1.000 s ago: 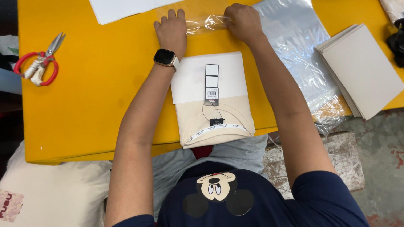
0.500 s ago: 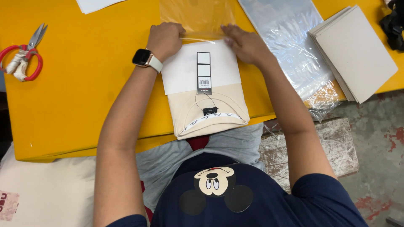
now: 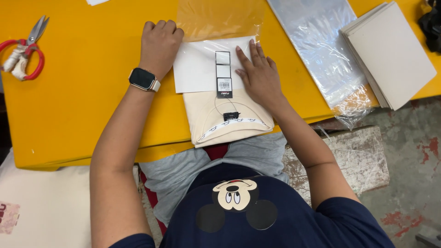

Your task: Folding shirts using a cardboard template and placing them into plastic bags for retail

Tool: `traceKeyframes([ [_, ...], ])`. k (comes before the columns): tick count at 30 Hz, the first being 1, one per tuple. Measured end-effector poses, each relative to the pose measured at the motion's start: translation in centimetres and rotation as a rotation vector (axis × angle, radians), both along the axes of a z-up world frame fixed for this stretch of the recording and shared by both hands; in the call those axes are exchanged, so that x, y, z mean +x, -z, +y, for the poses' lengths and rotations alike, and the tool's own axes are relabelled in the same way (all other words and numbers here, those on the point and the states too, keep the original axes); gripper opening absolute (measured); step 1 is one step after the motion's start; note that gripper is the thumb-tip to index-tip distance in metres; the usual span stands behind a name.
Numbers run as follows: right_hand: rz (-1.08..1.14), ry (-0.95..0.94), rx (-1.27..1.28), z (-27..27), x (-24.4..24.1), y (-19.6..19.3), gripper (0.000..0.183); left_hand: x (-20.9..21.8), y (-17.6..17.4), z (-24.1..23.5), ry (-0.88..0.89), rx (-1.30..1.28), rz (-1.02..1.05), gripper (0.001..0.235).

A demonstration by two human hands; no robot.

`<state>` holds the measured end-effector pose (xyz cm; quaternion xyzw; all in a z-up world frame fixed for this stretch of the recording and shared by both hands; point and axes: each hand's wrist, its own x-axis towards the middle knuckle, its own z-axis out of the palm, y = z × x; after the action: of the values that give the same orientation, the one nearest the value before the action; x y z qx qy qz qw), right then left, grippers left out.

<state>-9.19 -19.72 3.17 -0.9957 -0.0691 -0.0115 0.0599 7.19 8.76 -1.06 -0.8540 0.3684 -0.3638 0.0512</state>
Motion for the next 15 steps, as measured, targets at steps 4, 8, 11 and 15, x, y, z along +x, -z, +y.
traceKeyframes([
  [4, -0.012, -0.012, 0.023, -0.1, 0.1, 0.6, 0.055, 0.9, 1.2, 1.9, 0.09, -0.037, -0.031, 0.02],
  [8, -0.055, -0.043, 0.067, -0.2, 0.0, 1.0, 0.053, -0.3, 1.5, 3.6, 0.162, -0.112, 0.155, 0.011],
  [11, -0.039, -0.058, 0.11, 0.0, 0.0, 0.6, 0.052, -2.3, 1.1, 4.3, 0.182, -0.195, 0.307, 0.009],
  [15, -0.026, -0.1, 0.135, -0.4, 0.1, 0.5, 0.052, -5.9, -0.1, 4.4, 0.142, -0.285, 0.41, 0.01],
])
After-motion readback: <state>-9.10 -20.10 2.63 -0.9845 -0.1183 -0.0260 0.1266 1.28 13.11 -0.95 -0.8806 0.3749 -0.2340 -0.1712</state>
